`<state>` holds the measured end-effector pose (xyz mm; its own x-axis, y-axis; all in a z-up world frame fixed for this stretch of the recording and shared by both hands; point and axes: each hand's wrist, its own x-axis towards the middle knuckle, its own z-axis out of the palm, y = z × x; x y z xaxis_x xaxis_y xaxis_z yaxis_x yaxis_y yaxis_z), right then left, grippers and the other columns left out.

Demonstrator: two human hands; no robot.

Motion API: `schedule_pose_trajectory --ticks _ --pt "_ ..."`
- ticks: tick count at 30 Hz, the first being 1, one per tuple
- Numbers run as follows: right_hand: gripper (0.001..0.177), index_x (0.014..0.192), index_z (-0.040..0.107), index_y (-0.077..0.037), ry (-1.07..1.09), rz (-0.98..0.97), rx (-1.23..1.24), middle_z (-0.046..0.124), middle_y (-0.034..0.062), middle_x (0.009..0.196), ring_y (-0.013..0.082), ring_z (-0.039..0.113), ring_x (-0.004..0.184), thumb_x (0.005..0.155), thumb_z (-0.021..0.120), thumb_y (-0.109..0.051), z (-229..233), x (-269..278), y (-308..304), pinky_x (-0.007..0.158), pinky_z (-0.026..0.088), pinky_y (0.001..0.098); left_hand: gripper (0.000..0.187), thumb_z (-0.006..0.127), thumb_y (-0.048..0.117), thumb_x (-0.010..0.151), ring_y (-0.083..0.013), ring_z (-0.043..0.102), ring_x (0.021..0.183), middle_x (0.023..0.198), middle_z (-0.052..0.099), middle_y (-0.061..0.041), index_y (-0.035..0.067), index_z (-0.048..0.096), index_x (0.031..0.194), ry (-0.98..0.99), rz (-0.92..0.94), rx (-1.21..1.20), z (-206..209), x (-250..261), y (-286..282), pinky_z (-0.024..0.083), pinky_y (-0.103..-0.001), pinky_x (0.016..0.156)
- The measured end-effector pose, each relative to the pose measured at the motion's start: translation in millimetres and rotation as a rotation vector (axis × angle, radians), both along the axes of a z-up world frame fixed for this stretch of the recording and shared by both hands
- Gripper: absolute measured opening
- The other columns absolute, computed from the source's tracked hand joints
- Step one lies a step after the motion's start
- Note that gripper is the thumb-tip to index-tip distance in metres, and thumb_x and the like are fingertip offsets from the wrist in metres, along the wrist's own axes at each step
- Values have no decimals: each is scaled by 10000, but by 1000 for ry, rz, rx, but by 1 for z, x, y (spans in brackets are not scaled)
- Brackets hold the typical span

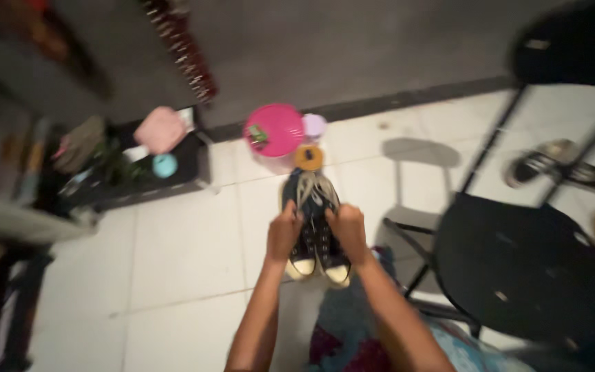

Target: The person unlaces a pair of black high-top sneakers and then relaces them, threading the laces through the eyelets and tying a knot. The person then picks up a pair of brown low-top sneakers and begins to unlace them.

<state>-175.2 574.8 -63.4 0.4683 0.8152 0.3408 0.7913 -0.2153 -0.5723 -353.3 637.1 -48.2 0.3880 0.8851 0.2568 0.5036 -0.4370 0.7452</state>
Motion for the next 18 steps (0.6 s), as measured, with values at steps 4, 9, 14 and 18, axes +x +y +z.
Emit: schedule_pose_trajectory --ticks 4,9,14,18 --pt "378 700 739 9 273 25 -271 678 256 665 439 670 665 857 738 -335 -83 -46 8 639 534 520 428 671 196 918 -442 661 743 836 689 -239 61 568 1310 307 81 -104 -92 -48 8 528 -526 653" --pt "312 841 733 9 563 150 -221 682 197 652 376 657 615 846 702 -301 -132 -97 -4 590 512 505 406 699 208 883 -443 658 859 878 679 -240 135 593 1268 416 167 -191 -132 -95 -14 535 -533 756" --pt "395 929 768 9 769 249 -536 759 178 765 284 753 710 933 593 -344 -155 -114 -18 693 583 415 289 654 203 928 -418 650 943 940 692 -196 162 564 1200 534 184 -337 -129 -104 -25 514 -543 796" --pt "374 1145 749 -59 663 271 -326 756 166 1041 289 704 969 872 645 -294 -160 -115 -17 854 545 406 283 670 168 866 -412 650 958 978 693 -185 124 525 1105 430 227 -351 -122 -97 -26 515 -538 801"
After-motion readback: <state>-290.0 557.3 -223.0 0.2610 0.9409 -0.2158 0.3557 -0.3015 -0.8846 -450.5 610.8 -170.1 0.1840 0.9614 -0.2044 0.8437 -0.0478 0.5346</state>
